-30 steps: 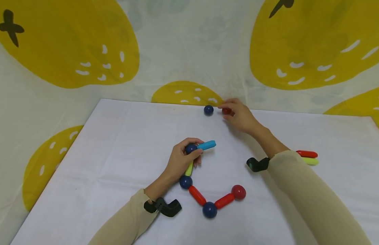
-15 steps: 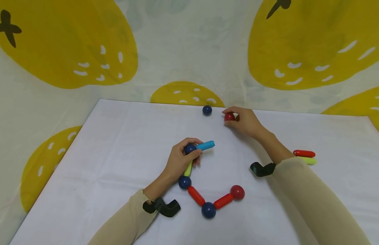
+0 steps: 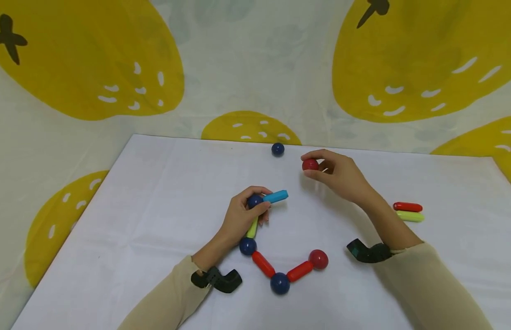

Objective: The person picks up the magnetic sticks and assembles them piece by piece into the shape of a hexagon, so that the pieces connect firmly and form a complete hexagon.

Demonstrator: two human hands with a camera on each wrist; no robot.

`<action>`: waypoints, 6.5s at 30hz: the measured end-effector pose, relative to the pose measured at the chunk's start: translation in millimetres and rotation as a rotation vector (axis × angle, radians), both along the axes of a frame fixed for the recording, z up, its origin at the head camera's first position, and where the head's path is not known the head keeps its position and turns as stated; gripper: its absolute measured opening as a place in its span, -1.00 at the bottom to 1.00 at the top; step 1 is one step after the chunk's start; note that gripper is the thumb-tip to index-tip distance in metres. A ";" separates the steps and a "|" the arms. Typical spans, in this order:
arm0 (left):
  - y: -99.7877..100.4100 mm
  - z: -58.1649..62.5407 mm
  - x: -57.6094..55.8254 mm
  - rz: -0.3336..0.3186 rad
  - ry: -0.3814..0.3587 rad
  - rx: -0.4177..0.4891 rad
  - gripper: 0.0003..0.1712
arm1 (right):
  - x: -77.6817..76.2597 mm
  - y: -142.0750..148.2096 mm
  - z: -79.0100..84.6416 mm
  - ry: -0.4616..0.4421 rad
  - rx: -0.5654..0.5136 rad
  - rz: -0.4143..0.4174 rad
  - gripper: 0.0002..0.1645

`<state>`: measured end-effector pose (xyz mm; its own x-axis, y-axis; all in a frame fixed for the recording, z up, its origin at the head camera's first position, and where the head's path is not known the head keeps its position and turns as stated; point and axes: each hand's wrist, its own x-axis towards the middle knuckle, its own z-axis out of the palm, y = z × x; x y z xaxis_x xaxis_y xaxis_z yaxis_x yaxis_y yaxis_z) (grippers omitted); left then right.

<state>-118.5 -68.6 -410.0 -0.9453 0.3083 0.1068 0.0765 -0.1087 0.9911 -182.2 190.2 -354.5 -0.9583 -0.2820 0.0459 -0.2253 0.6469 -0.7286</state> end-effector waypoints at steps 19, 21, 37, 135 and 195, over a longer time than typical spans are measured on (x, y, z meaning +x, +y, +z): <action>0.3 -6.4 -2.6 0.005 -0.005 -0.014 -0.75 | 37.6 -14.9 -0.5 -0.028 -0.135 0.202 -0.55; 0.2 -6.2 -2.5 0.006 -0.008 -0.021 -0.75 | 38.0 -16.1 -1.3 -0.032 -0.149 0.214 -0.54; 0.9 16.8 6.0 -0.001 -0.011 -0.040 -0.75 | 40.5 -19.4 -7.4 -0.045 -0.160 0.272 -0.56; 1.4 4.2 3.5 0.010 0.013 -0.095 -0.70 | 90.0 71.9 -6.5 0.025 0.013 -0.073 -0.65; -28.9 2.3 -22.1 -0.208 -0.154 -0.092 -0.59 | 19.3 -53.1 1.2 -0.081 -0.015 0.243 -0.71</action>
